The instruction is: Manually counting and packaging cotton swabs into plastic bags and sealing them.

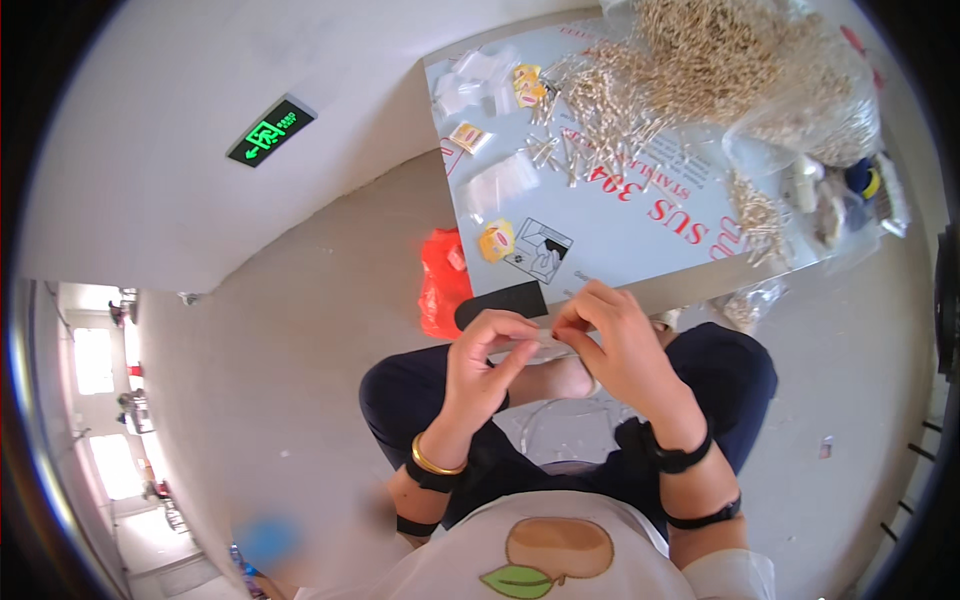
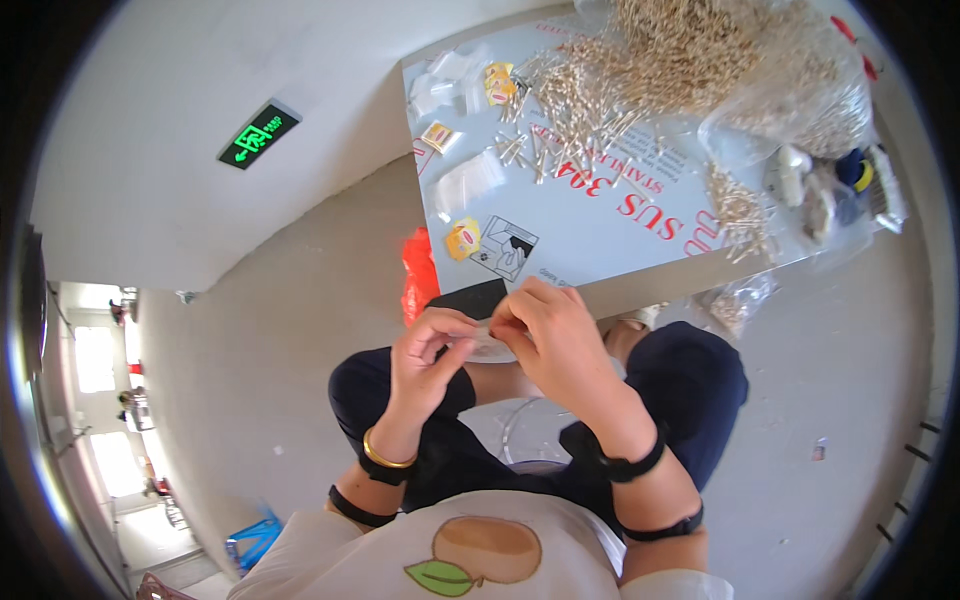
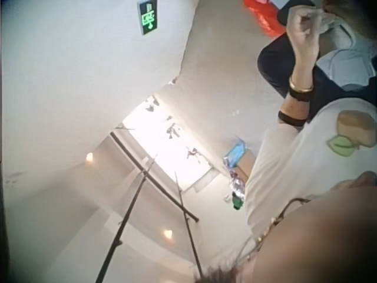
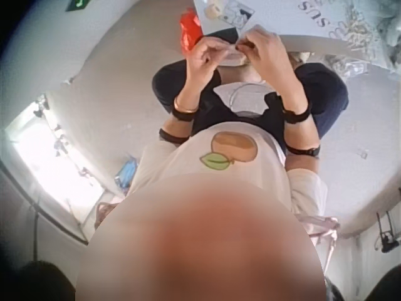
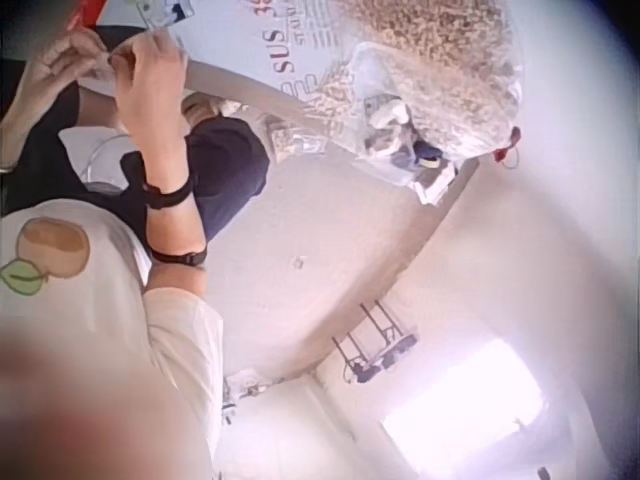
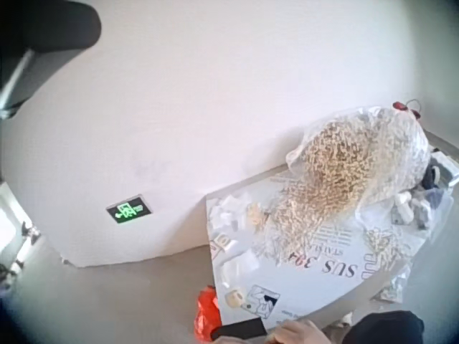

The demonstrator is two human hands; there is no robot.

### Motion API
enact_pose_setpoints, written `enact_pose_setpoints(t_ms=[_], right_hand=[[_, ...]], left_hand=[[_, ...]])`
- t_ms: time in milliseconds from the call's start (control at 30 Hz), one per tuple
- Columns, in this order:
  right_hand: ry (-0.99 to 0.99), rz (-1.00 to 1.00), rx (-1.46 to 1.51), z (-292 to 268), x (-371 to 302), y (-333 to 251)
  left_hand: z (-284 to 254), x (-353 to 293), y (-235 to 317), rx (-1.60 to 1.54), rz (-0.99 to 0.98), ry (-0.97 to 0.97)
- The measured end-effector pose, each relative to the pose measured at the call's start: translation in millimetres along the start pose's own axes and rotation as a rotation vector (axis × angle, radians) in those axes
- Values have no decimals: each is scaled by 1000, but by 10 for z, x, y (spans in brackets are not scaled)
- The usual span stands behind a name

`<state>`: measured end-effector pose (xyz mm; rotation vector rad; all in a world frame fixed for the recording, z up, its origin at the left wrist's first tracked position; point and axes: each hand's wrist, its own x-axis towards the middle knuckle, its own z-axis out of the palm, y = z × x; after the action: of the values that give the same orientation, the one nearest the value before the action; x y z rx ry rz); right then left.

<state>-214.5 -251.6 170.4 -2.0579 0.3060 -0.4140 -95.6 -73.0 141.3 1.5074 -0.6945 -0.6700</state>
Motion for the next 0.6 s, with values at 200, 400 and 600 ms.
enact_pose_setpoints(t_ms=[200, 400, 600], right_hand=[[63, 103, -74, -385, -20, 314], [74, 319, -177, -652, -114, 551], [33, 408, -135, -752, -124, 706]], left_hand=[[222, 589, -193, -41, -109, -226], [-495, 2193, -612, 812, 234, -195], [-1205, 3557, -1200, 1821, 328, -268]])
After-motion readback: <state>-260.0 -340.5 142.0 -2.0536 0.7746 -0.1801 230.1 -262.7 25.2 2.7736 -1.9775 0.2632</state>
